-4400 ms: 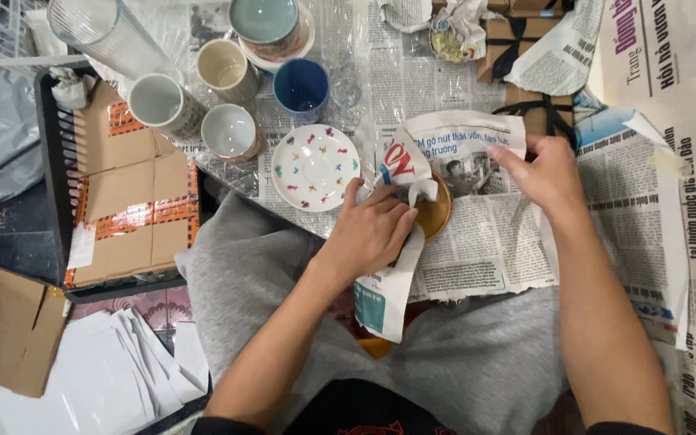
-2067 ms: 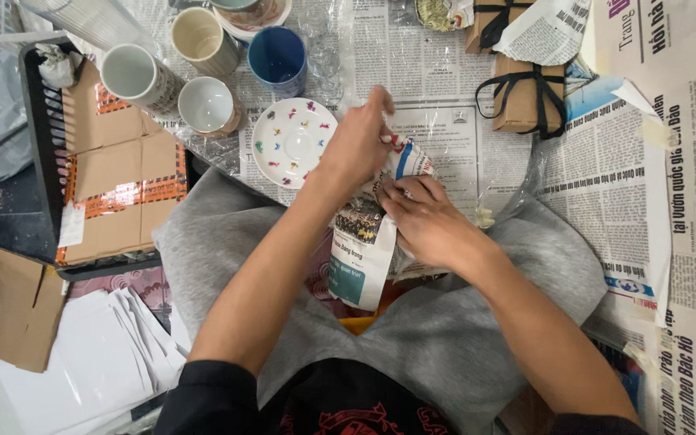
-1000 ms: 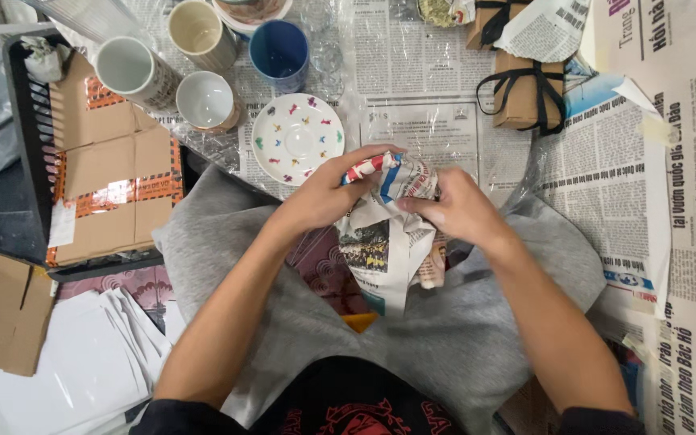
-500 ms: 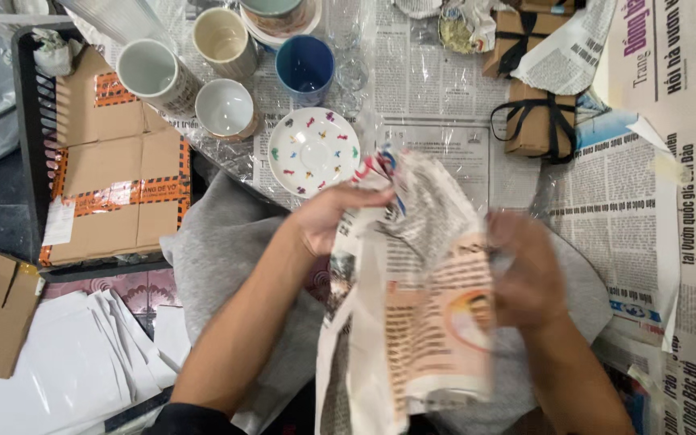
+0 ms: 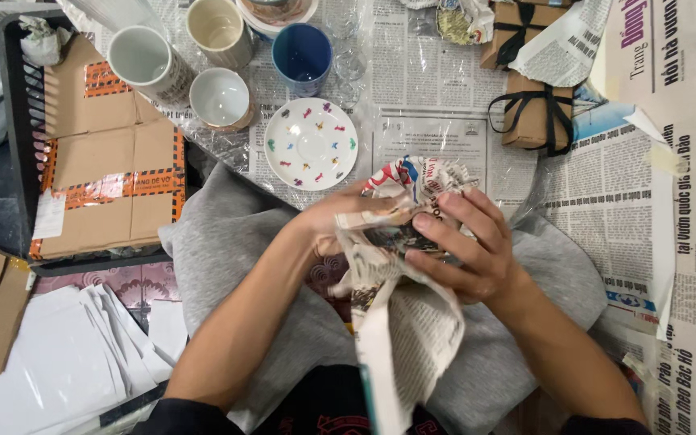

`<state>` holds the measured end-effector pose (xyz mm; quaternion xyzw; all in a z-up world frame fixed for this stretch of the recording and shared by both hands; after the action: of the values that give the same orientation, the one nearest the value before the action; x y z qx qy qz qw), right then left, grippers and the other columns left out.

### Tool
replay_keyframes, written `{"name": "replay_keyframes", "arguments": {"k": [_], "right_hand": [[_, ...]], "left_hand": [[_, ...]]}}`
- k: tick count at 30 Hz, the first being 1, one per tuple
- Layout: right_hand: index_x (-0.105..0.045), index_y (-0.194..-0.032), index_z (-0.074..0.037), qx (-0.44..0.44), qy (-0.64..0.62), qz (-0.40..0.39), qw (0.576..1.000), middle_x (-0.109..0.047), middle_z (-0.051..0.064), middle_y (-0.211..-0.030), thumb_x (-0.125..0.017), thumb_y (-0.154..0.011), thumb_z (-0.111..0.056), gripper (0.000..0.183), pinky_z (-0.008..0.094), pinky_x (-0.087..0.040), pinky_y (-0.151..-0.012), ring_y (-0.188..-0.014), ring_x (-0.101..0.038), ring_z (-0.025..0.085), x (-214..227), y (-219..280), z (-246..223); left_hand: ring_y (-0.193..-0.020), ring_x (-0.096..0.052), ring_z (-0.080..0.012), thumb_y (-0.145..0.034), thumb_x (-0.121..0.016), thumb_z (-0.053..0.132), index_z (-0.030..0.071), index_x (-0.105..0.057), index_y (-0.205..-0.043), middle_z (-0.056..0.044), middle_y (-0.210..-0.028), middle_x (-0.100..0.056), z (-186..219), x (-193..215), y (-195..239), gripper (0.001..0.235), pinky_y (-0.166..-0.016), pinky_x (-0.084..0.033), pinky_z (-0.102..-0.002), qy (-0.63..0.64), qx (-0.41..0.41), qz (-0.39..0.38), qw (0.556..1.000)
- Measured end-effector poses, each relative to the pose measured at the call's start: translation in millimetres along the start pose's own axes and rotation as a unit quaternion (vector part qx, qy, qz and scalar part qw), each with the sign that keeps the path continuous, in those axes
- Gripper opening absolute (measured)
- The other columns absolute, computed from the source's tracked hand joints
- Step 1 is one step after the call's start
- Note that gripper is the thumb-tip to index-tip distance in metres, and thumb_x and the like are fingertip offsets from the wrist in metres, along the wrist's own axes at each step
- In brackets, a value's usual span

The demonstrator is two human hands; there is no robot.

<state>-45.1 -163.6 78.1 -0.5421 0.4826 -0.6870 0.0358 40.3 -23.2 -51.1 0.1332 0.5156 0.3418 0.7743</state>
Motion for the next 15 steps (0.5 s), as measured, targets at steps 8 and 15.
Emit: {"name": "replay_keyframes", "arguments": {"k": [8,15], "right_hand": [[-0.074,-0.087,0.001,0.036,-0.097,0.012,0.995,-0.071,0.008,-0.091,-0.079,-0.081,-0.02,0.023,0.042,-0.054,-0.085,-0.088,-0.068,0.029,0,-9,2],[-0.074,-0.081,0.003,0.021,-0.148,-0.015,0.989,-0.072,0.01,-0.086,-0.073,-0.079,-0.013,0.016,0.042,-0.049,-0.081,-0.08,-0.062,0.024,-1,-7,6]], "left_hand": [[-0.103,-0.071,-0.0202,-0.098,-0.061,0.006,-0.007,-0.057,-0.132,-0.018,-0.121,-0.069,13,-23,18,0.036,-0.084,-0.063,-0.034,-0.067,-0.042,-0.037,0.996],[-0.109,-0.062,-0.0122,-0.101,-0.063,0.007,-0.001,-0.064,-0.131,-0.005,-0.119,-0.069,16,-24,17,0.031,-0.095,-0.053,-0.029,-0.139,-0.139,-0.023,0.98]]}}
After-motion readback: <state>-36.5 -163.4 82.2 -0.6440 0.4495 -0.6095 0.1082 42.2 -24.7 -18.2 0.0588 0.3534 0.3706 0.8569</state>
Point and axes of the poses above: each hand's wrist, its own y-axis away from the middle knuckle, its own x-axis out of the back of the hand, z = x × y, the point moved 6 cm from there along -y, towards the middle knuckle
